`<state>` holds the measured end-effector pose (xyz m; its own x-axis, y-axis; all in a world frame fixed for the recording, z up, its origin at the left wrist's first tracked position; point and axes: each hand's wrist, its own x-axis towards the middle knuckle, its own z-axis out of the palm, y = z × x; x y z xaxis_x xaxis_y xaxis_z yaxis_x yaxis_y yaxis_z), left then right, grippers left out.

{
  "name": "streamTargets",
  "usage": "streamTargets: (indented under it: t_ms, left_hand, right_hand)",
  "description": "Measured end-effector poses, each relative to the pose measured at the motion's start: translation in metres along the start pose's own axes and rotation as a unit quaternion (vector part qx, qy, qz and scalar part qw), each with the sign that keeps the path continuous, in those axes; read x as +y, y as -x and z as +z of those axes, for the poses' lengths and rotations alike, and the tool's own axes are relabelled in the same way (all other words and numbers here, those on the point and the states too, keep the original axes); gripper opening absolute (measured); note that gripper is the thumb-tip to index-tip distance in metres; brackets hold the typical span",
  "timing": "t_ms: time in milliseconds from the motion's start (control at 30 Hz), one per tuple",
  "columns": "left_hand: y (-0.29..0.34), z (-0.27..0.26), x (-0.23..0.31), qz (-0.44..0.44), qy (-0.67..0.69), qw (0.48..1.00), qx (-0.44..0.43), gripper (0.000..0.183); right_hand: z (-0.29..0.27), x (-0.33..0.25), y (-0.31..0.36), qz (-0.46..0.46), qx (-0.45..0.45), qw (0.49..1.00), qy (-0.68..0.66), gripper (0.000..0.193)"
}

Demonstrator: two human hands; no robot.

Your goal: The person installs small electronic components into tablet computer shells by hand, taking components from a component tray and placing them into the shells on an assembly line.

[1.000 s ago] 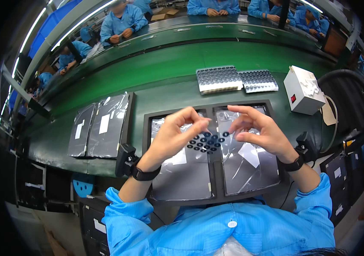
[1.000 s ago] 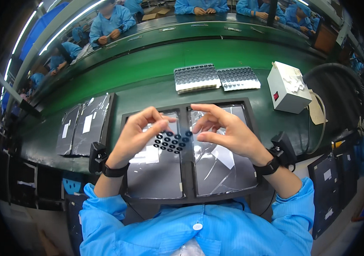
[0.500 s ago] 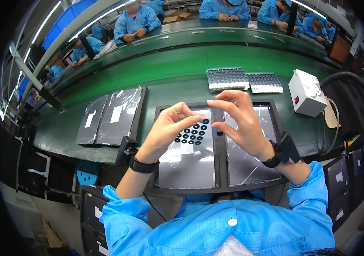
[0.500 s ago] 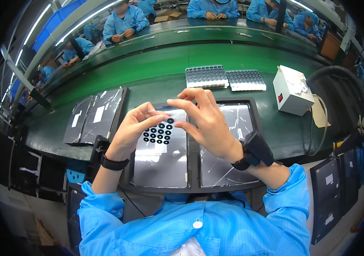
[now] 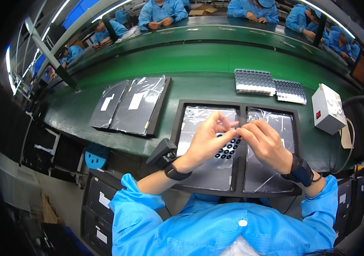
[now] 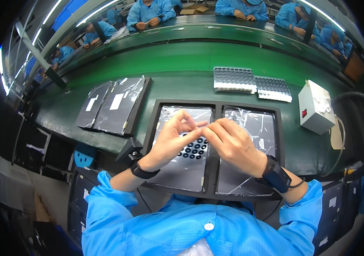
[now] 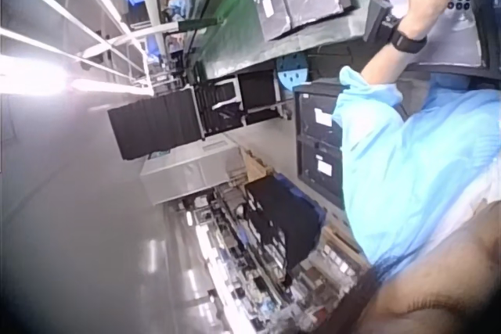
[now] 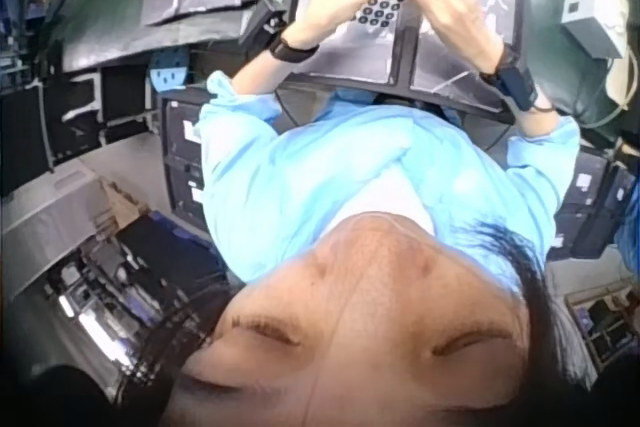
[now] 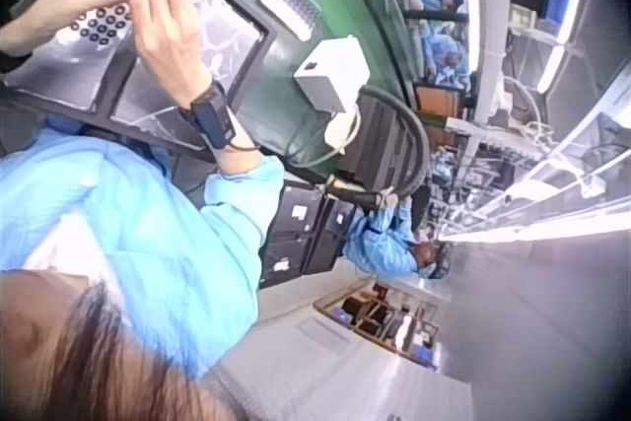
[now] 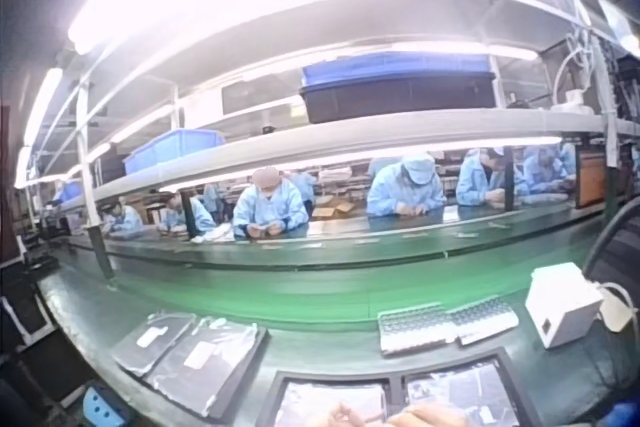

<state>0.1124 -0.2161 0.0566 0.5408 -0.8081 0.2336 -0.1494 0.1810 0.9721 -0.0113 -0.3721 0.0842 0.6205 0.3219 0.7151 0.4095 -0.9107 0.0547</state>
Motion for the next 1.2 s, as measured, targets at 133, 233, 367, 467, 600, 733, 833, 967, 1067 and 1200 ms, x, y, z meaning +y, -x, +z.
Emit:
streamTargets:
  t_ms: [133, 233, 367, 467, 600, 733, 833, 967, 1067, 1200]
  left_hand:
    - [-0.003, -0.004, 0.000, -0.076, 0.049, 0.994, -0.060, 0.020]
    - [-0.005, -0.014, 0.000, -0.169, 0.078, 0.976, -0.109, 0.023]
    - [-0.009, -0.045, -0.010, -0.129, -0.034, 0.987, -0.089, 0.016]
    - [-0.004, -0.081, -0.030, 0.082, -0.521, 0.846, 0.072, 0.016]
    - [0.009, -0.092, -0.048, 0.119, -0.649, 0.748, 0.072, 0.016]
    - [0.010, -0.087, -0.051, 0.126, -0.673, 0.728, 0.036, 0.019]
    - [0.012, -0.085, -0.052, 0.116, -0.671, 0.733, 0.017, 0.030]
    - [0.016, -0.087, -0.057, 0.096, -0.640, 0.762, 0.005, 0.055]
    - [0.017, -0.087, -0.053, 0.058, -0.607, 0.792, -0.019, 0.059]
    - [0.021, -0.089, -0.049, 0.072, -0.585, 0.807, -0.031, 0.061]
  right_hand:
    - [-0.005, 0.002, 0.008, 0.021, -0.051, 0.997, -0.050, 0.031]
    - [-0.009, -0.002, 0.012, 0.055, -0.064, 0.986, -0.141, 0.034]
    - [-0.016, -0.001, 0.025, 0.064, -0.015, 0.985, -0.157, 0.040]
    - [-0.014, 0.012, 0.038, 0.110, 0.015, 0.983, -0.146, 0.038]
    - [-0.001, 0.022, 0.053, 0.186, 0.027, 0.971, -0.146, 0.034]
    - [0.002, 0.025, 0.057, 0.219, 0.011, 0.961, -0.166, 0.033]
    - [0.002, 0.025, 0.058, 0.231, 0.002, 0.958, -0.169, 0.033]
    - [0.004, 0.026, 0.059, 0.239, 0.001, 0.955, -0.174, 0.032]
    - [0.006, 0.027, 0.058, 0.240, -0.005, 0.954, -0.180, 0.031]
    - [0.011, 0.029, 0.057, 0.252, -0.012, 0.947, -0.197, 0.030]
